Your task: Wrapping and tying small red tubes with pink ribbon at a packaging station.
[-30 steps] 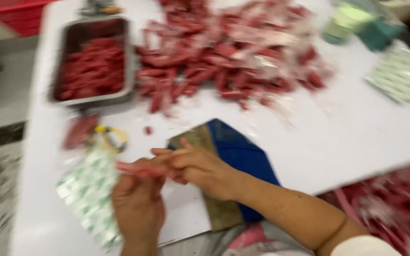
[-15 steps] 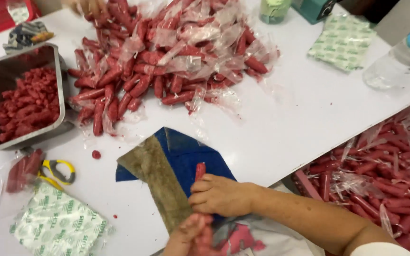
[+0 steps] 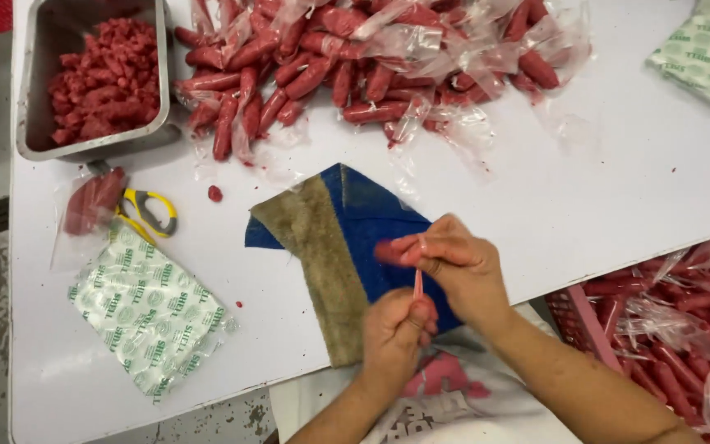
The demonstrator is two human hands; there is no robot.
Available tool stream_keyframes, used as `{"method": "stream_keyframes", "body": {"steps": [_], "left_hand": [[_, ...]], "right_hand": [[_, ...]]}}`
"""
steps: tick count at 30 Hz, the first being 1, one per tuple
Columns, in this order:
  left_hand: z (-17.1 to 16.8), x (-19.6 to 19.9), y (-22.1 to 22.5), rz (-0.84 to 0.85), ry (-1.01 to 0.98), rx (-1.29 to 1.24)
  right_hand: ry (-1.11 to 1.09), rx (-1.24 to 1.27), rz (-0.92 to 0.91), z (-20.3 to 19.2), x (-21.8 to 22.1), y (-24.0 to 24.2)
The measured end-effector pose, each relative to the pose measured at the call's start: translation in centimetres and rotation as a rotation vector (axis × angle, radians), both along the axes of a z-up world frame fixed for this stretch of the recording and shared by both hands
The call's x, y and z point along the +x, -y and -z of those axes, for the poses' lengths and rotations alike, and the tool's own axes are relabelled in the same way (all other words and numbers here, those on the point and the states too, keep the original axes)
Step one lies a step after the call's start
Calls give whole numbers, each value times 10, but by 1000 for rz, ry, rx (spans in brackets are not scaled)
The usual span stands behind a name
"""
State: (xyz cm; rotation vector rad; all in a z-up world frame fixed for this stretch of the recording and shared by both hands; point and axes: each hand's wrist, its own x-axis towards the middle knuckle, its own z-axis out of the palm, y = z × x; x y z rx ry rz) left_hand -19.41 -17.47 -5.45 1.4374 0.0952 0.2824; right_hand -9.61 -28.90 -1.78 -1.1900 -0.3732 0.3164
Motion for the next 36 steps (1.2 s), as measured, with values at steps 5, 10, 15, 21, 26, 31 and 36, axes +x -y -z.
{"method": "stream_keyframes", "body": {"steps": [5, 10, 15, 21, 26, 31, 36], "left_hand": [[-56, 15, -51, -223, 485, 971], [-48, 32, -69, 164, 372, 668], [-36, 34, -74, 219, 402, 738], [-3, 31, -50, 16, 429, 824], [-2, 2, -13, -244, 431, 1151], [27, -20, -11, -353, -166, 20], [-2, 14, -36, -270, 165, 459]], "right_hand": [[639, -418, -701, -45, 53, 16], [717, -428, -814, -31, 65, -4], [739, -437, -863, -28, 67, -2], [600, -342, -726, -14, 58, 16], [125, -85, -184, 34, 6, 0], [170, -30, -62, 29, -6, -18], [286, -248, -7, 58, -10, -21]]}}
